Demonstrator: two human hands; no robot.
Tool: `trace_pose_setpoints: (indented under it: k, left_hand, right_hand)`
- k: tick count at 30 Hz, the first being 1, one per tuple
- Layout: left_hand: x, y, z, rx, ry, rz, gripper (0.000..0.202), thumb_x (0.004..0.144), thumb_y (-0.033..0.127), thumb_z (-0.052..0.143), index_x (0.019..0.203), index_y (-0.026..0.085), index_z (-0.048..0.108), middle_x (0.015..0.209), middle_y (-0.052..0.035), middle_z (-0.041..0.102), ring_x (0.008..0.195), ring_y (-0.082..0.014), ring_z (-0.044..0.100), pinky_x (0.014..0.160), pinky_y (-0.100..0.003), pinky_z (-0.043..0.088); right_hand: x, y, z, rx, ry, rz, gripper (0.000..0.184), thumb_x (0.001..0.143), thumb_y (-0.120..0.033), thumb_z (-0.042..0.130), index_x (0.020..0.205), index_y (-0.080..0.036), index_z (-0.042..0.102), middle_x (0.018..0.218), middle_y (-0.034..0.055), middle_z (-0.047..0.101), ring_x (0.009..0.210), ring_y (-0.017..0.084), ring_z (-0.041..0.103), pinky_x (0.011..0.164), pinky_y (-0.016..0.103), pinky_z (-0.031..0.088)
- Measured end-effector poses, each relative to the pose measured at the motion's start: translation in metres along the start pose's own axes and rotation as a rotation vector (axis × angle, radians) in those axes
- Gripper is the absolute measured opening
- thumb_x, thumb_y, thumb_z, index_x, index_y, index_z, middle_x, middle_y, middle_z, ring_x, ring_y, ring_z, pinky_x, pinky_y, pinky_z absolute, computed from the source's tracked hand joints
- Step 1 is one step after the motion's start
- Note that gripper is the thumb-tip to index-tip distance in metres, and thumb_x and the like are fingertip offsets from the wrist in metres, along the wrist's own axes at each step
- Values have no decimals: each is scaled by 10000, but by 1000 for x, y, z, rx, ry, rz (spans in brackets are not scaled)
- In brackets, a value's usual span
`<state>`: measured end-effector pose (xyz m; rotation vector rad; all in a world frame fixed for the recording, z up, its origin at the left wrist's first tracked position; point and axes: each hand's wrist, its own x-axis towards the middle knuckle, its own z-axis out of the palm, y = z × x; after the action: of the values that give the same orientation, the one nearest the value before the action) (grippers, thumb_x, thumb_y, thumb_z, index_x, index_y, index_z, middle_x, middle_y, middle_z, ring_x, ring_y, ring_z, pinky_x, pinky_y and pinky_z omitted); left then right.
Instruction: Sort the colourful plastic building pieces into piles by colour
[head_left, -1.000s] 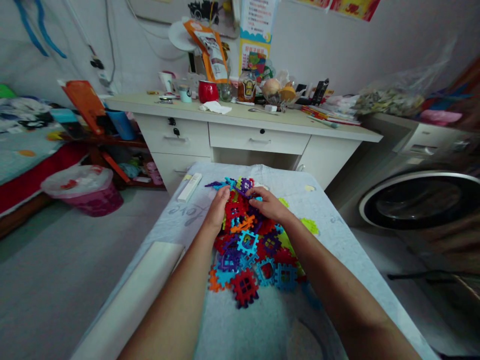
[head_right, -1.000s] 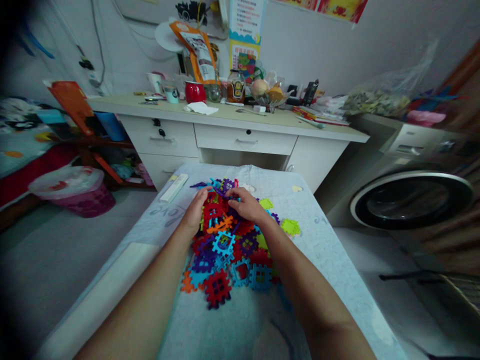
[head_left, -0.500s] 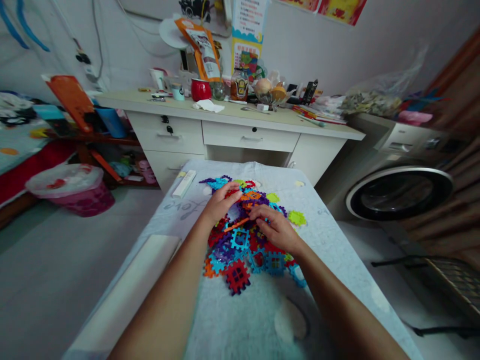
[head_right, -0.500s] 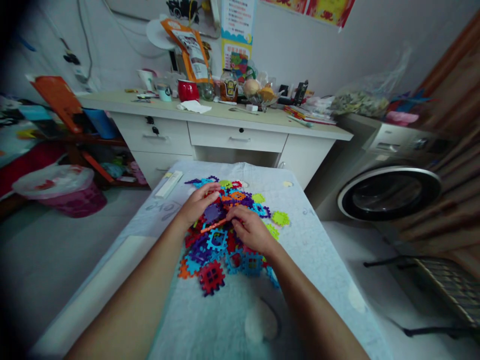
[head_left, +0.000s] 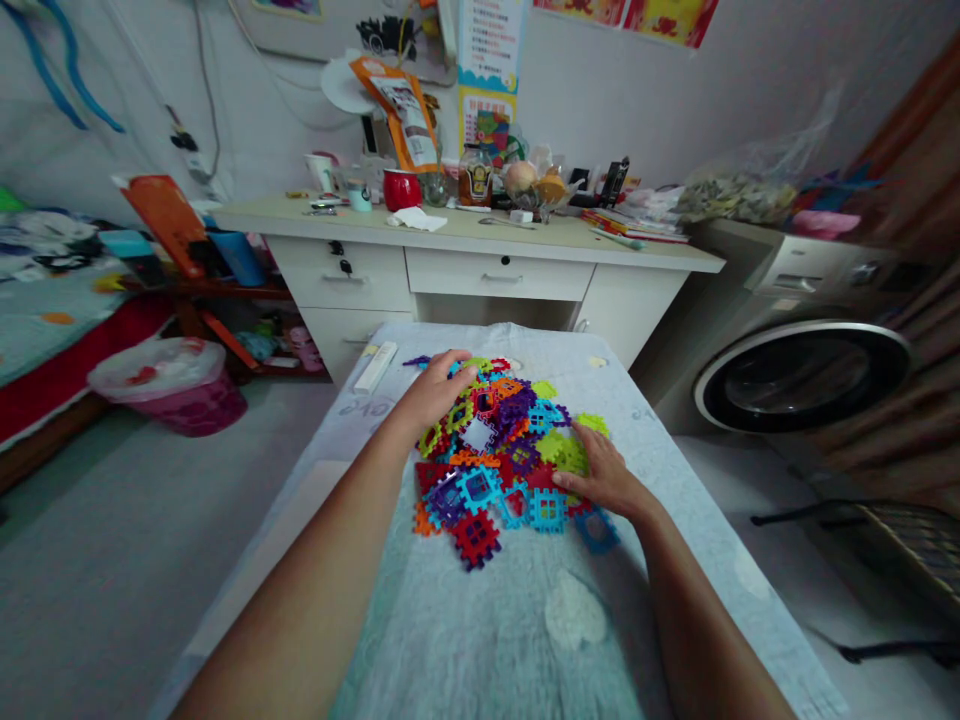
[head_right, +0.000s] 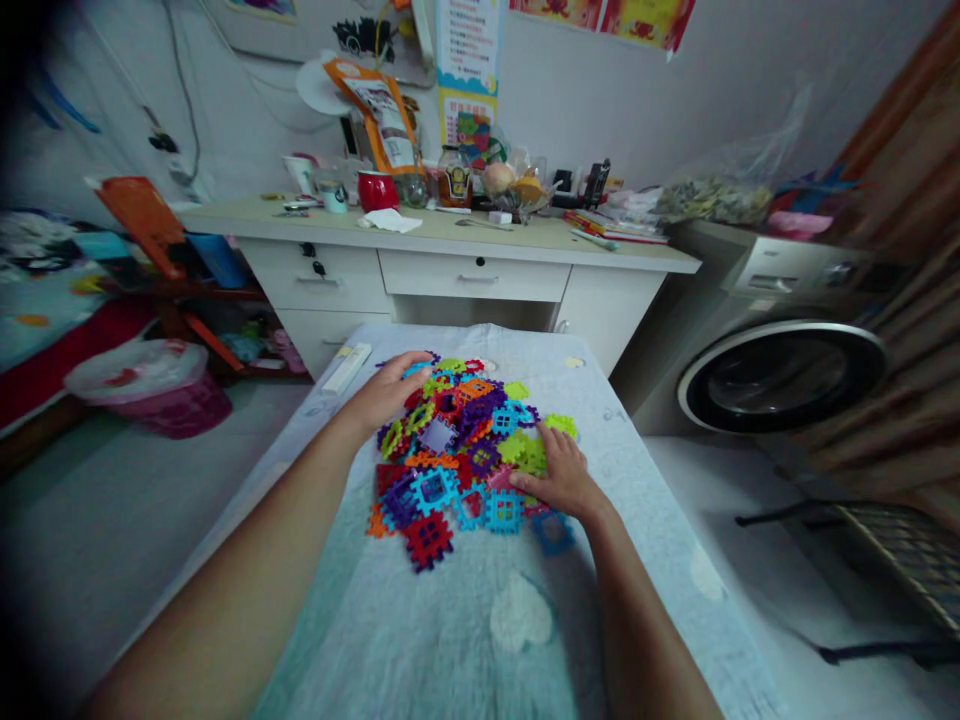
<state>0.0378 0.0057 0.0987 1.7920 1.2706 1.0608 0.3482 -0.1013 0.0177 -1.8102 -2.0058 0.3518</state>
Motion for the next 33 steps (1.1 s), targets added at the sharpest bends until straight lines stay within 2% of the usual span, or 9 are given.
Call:
trace_pose_setpoints:
  k: [4, 7, 9, 15, 18, 21, 26, 30, 33]
  left_hand:
    - [-28, -32, -24, 205, -147, -156, 877, 578, 598, 792, 1334, 220, 556, 1384, -138, 570, 1318, -360, 498, 1087, -449, 406]
    - [-50, -47, -19, 219, -271, -158, 1082, 528, 579, 827, 1454, 195, 420, 1457, -175, 504, 1334, -358, 490, 1096, -461, 401]
    - [-58, -50, -8, 237, -274, -138, 1156, 508, 561, 841, 1490, 190, 358, 1479, -188, 476, 1338, -367, 483, 1100, -482, 395]
    - [-52, -42, 19, 266, -124, -20, 974, 608, 435, 797, 1462, 221, 382, 1410, -156, 539, 1315, -351, 492, 1101, -514, 371]
    - [-44, -37, 29, 189, -146, 59, 903, 644, 400, 778, 1443, 219, 399, 1414, -137, 529, 1290, -304, 517, 1093, -461, 402]
    - [-35, -29, 42, 259, -123, 65, 867, 586, 359, 818, 1371, 176, 498, 1378, -160, 543, 1305, -350, 491, 1122, -484, 371]
    - [-23, -6, 65, 243, -98, 179, 699, 660, 282, 769, 1321, 200, 556, 1334, -125, 576, 1293, -324, 508, 1141, -475, 359]
    - [-26, 12, 68, 114, -214, 297, 645, 749, 271, 695, 1368, 246, 517, 1420, -83, 535, 1326, -261, 493, 1157, -423, 360]
    - [-37, 13, 55, 100, -243, 266, 641, 788, 332, 658, 1399, 236, 488, 1460, -93, 497, 1375, -264, 445, 1176, -428, 334]
  right_hand:
    - [-6, 8, -4, 0, -186, -54, 1225, 599, -709, 759, 1571, -182, 231, 1546, 221, 346, 1431, 401, 312, 1121, 584, 313]
    - [-6, 2, -4, -18, -222, -93, 1277, 541, -664, 817, 1574, -200, 227, 1546, 216, 341, 1424, 409, 309, 1112, 594, 310]
    - [-4, -6, -3, -25, -203, -114, 1231, 549, -615, 836, 1562, -205, 268, 1523, 209, 375, 1398, 403, 344, 1108, 584, 314]
    - [-2, -18, -1, -14, -115, -145, 993, 642, -511, 823, 1489, -183, 419, 1383, 197, 501, 1270, 370, 460, 1088, 550, 337]
    - [0, -16, 3, 27, -64, -172, 940, 656, -542, 812, 1453, -186, 466, 1261, 180, 549, 1178, 351, 505, 1035, 529, 390]
    - [4, -17, 12, 61, -32, -171, 905, 654, -570, 810, 1407, -169, 507, 1166, 164, 563, 1099, 334, 532, 985, 503, 424]
    - [9, -26, 20, 130, 11, -186, 802, 696, -577, 784, 1334, -156, 544, 1122, 152, 577, 1053, 314, 551, 946, 464, 445]
    - [8, -30, 22, 197, 32, -263, 729, 756, -561, 737, 1345, -184, 529, 1171, 152, 602, 1080, 314, 559, 959, 460, 444]
    - [7, -29, 25, 236, 38, -252, 699, 771, -520, 729, 1345, -176, 528, 1232, 163, 616, 1127, 322, 569, 985, 474, 443]
